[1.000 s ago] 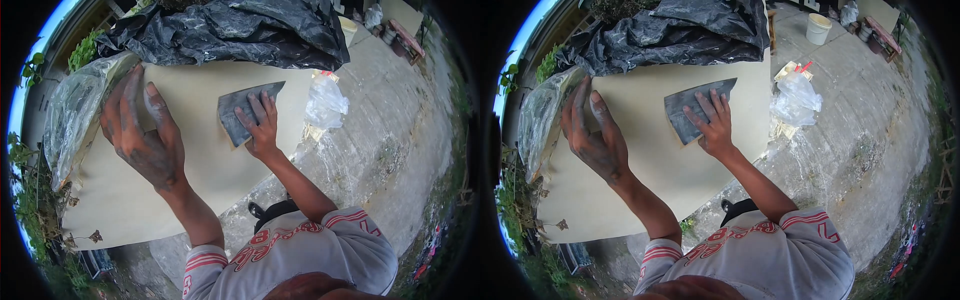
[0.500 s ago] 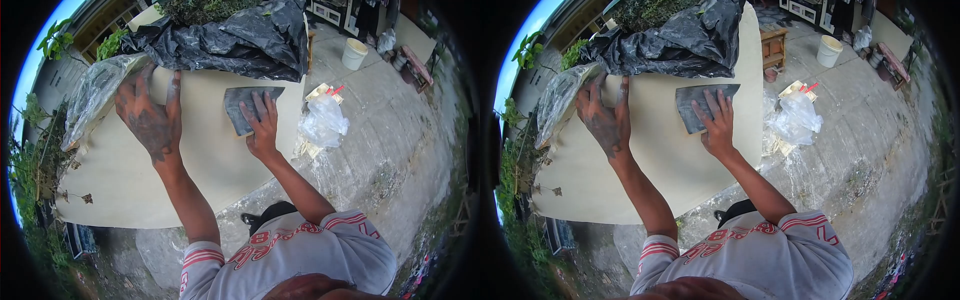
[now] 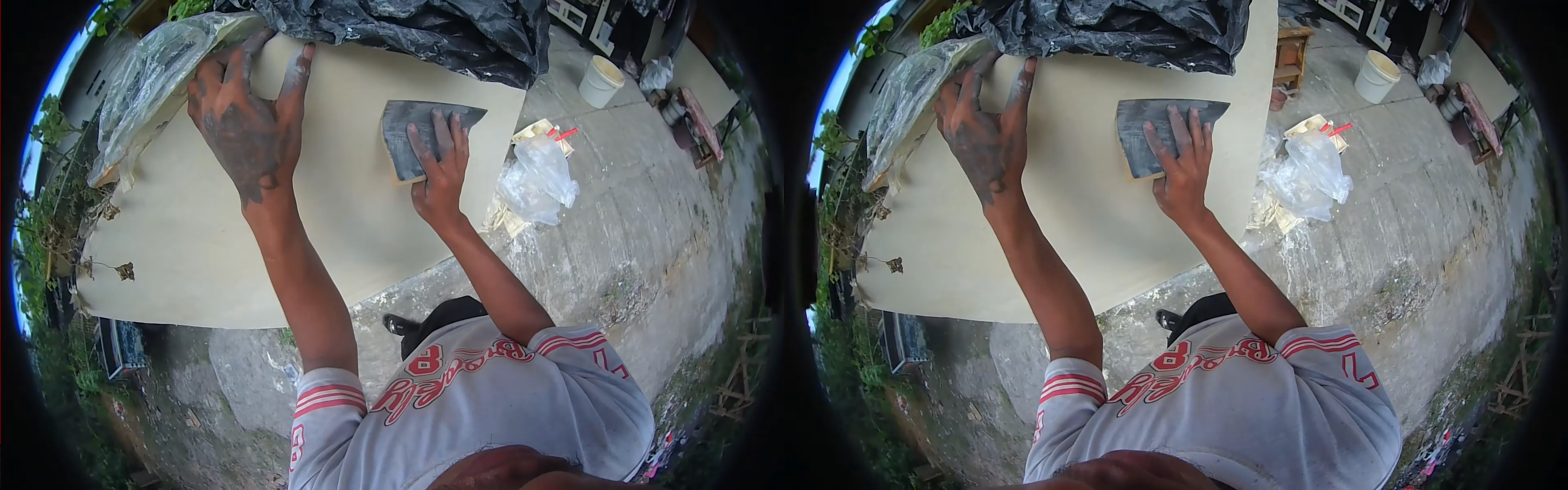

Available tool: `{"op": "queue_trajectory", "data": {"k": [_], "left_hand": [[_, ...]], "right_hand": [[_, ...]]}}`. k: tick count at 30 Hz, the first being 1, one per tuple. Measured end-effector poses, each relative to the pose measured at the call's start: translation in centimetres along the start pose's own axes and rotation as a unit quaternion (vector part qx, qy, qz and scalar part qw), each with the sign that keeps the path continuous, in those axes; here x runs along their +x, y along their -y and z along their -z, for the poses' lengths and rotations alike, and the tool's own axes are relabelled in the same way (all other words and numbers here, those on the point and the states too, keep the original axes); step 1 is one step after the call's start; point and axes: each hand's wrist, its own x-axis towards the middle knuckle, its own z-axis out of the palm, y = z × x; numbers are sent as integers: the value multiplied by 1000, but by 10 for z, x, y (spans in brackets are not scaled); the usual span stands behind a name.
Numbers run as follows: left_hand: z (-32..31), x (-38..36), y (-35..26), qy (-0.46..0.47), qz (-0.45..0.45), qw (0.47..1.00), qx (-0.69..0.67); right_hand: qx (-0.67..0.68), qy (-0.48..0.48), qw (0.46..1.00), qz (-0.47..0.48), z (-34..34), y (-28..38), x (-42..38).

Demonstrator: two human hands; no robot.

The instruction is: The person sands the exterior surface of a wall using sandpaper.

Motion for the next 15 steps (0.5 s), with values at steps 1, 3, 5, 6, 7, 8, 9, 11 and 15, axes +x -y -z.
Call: {"op": "queue_trajectory", "data": {"k": [1, 3, 5, 6, 7, 8, 9, 11, 15], "left_hand": [[-1, 0, 1, -7, -6, 1000, -5], [-1, -1, 4, -8, -14, 1000, -14], [-3, 0, 5, -10, -16, 1000, -24], [-4, 0, 3, -12, -16, 999, -28], [-4, -1, 1, -19, -10, 1000, -21], [-4, -1, -1, -26, -3, 1000, -14], [-4, 0, -1, -30, -5, 999, -16], [-4, 0, -2, -15, 10, 1000, -25], [-2, 1, -5, -21, 15, 1000, -14]], "right_hand": [[8, -17, 1000, -12, 1, -8, -4], [25, -50, 997, -47, 13, -15, 8], [35, -89, 994, -59, 15, -24, 35], [50, -130, 988, -63, 14, -28, 46], [53, -128, 989, -54, 14, -27, 53], [51, -131, 989, -52, 13, -21, 56], [49, -96, 993, -45, 13, -10, 56], [38, -16, 999, 1, 11, 7, 34], [17, 44, 999, 25, 10, -9, -14]]}}
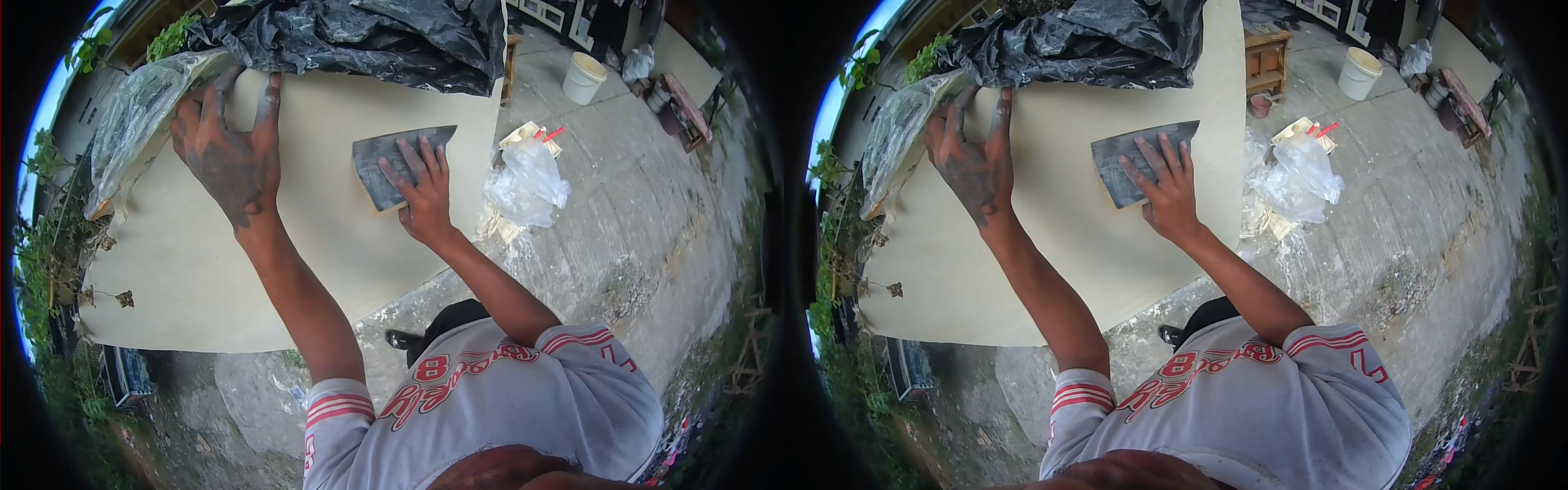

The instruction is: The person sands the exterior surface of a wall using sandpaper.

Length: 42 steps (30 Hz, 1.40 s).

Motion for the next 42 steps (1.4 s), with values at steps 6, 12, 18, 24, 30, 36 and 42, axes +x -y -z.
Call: {"op": "queue_trajectory", "data": {"k": [6, 12, 18, 24, 30, 36, 42], "left_hand": [[2, -2, -5, 8, 18, 1000, 0], [-1, -2, -4, -13, 3, 1000, 22], [-1, -2, -3, -19, -3, 1000, 9], [-5, -1, 2, -28, -11, 999, 10], [-5, -2, 5, -25, -4, 1000, 2], [2, -1, -4, -8, 4, 1000, 2], [0, 0, -4, -9, -11, 1000, 1]], "right_hand": [[-23, -132, 988, -80, 23, -41, 53], [9, -56, 998, 19, 8, 6, 58], [9, -79, 996, -27, 17, -3, 46], [24, -78, 997, 12, 13, 15, 94], [-10, 40, 998, 47, 0, -3, 3], [36, -160, 984, -71, 21, -41, 57], [-12, -113, 993, 30, 26, -28, 86]]}}
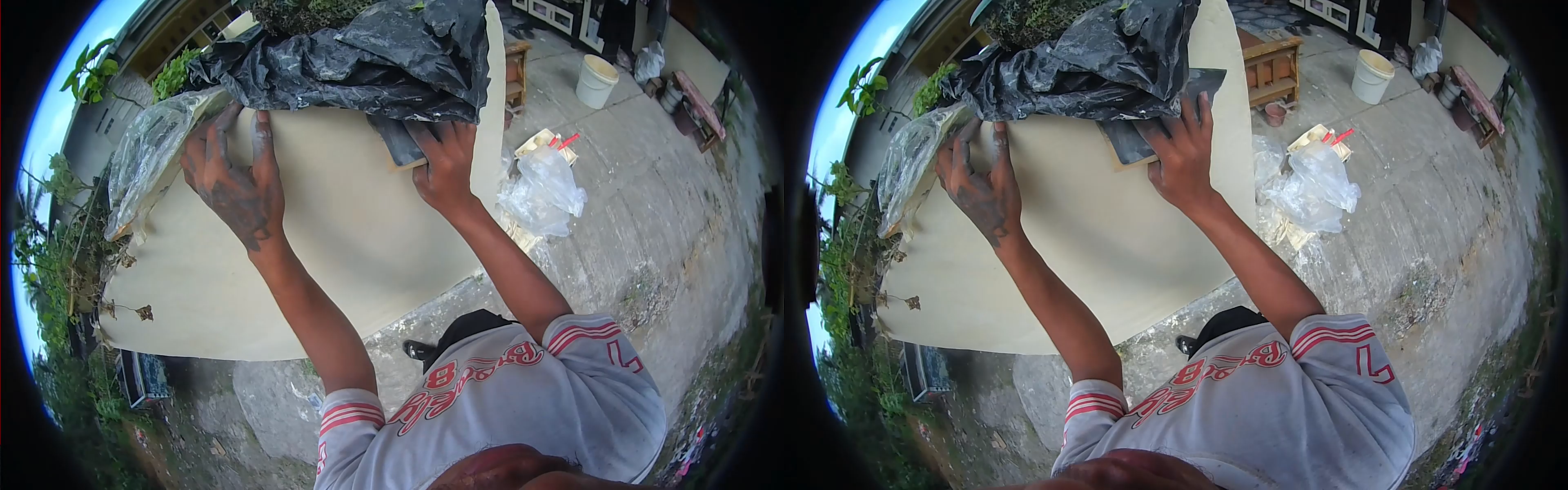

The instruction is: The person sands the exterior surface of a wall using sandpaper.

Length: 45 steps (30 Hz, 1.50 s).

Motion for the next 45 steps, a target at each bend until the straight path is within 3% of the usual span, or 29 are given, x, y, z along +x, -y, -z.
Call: {"op": "queue_trajectory", "data": {"k": [3, 5, 13, 15, 20, 23, 32, 37, 40, 45], "left_hand": [[0, 0, 1, 14, 3, 1000, -3], [1, -1, 2, 13, 1, 1000, -5], [1, -2, -1, 5, 7, 1000, 4], [0, -2, -2, 9, 9, 1000, 6], [1, -1, -2, 4, -3, 1000, 0], [0, -1, -2, 6, 3, 1000, 3], [3, -1, -4, 15, 10, 1000, 13], [2, -2, 0, 24, 9, 1000, 12], [5, 0, -7, 29, 10, 999, 23], [13, 1, -13, 63, -6, 996, 68]], "right_hand": [[-34, -15, 999, 3, 1, -26, 25], [19, -138, 990, -16, 12, -30, 54], [-35, -91, 994, -39, 18, -50, -17], [-40, -79, 995, -45, 22, -51, -9], [-69, -69, 994, 44, 42, -67, 62], [-65, -72, 994, 55, 41, -74, 58], [-28, 65, 993, -98, 35, -66, -159], [-25, 136, 978, -155, 56, -60, -195], [-1, 24, 988, -153, 56, -66, -197], [4, -62, 987, -147, 55, -66, -151]]}}
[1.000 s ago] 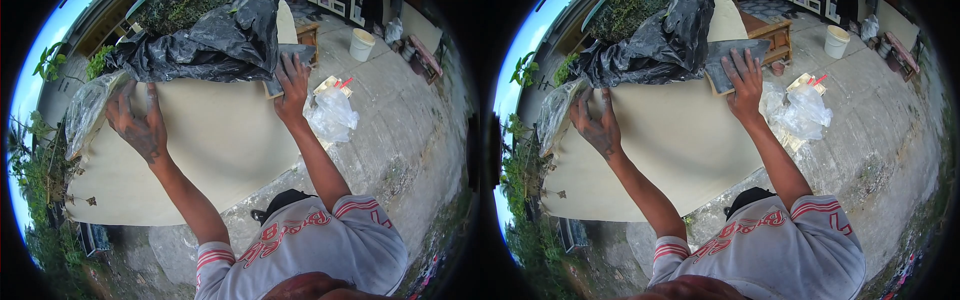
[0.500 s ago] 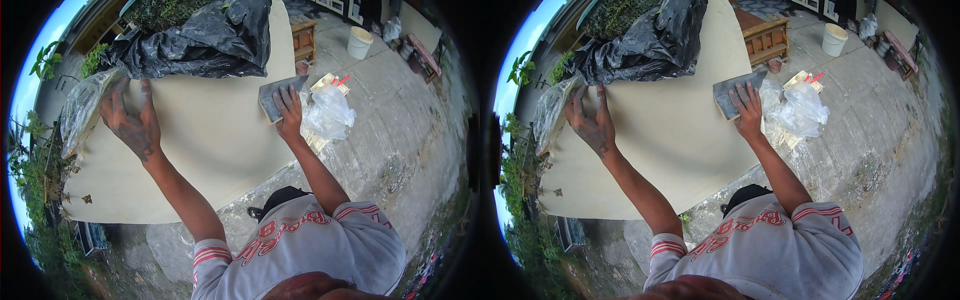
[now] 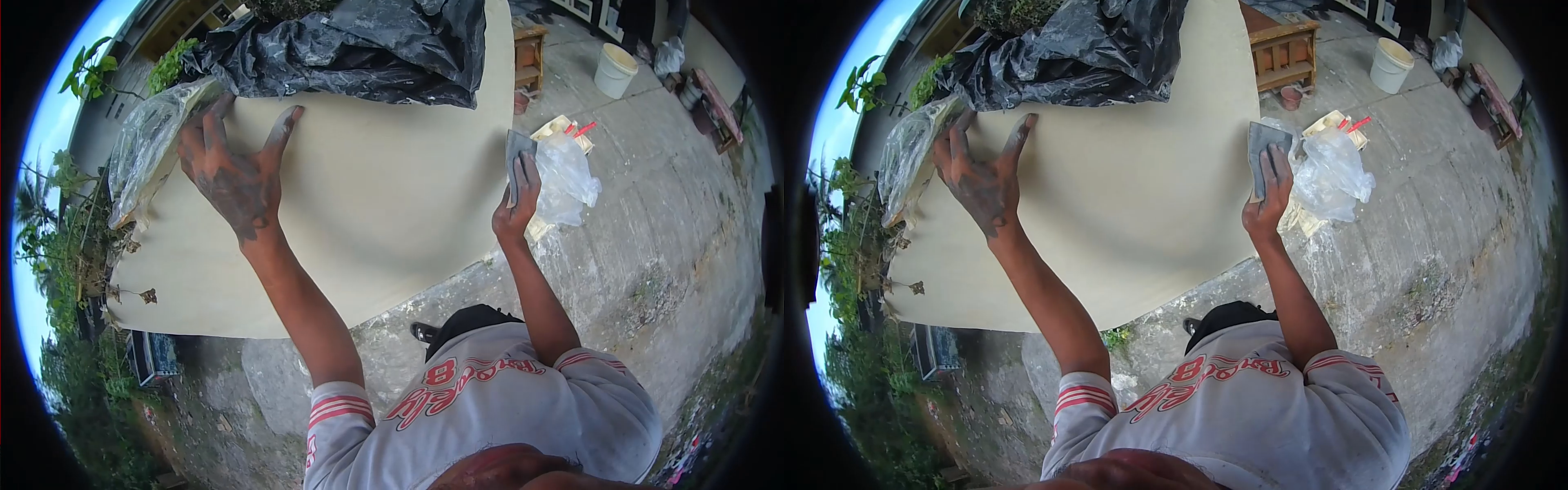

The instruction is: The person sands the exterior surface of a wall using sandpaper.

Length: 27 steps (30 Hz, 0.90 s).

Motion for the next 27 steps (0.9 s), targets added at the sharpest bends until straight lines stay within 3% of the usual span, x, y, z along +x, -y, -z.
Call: {"op": "queue_trajectory", "data": {"k": [5, 17, 21, 27], "left_hand": [[-8, 0, 10, -28, -2, 999, -19], [-23, -4, 28, -64, -5, 994, -90], [-23, -6, 26, -66, 2, 992, -103], [-24, -5, 30, -85, -11, 991, -103]], "right_hand": [[12, -39, 999, -1, -8, 8, 25], [-17, -28, 999, -13, -9, 34, 37], [-29, -28, 997, 63, -18, 54, 57], [-44, -48, 996, 64, -45, 62, 69]]}}
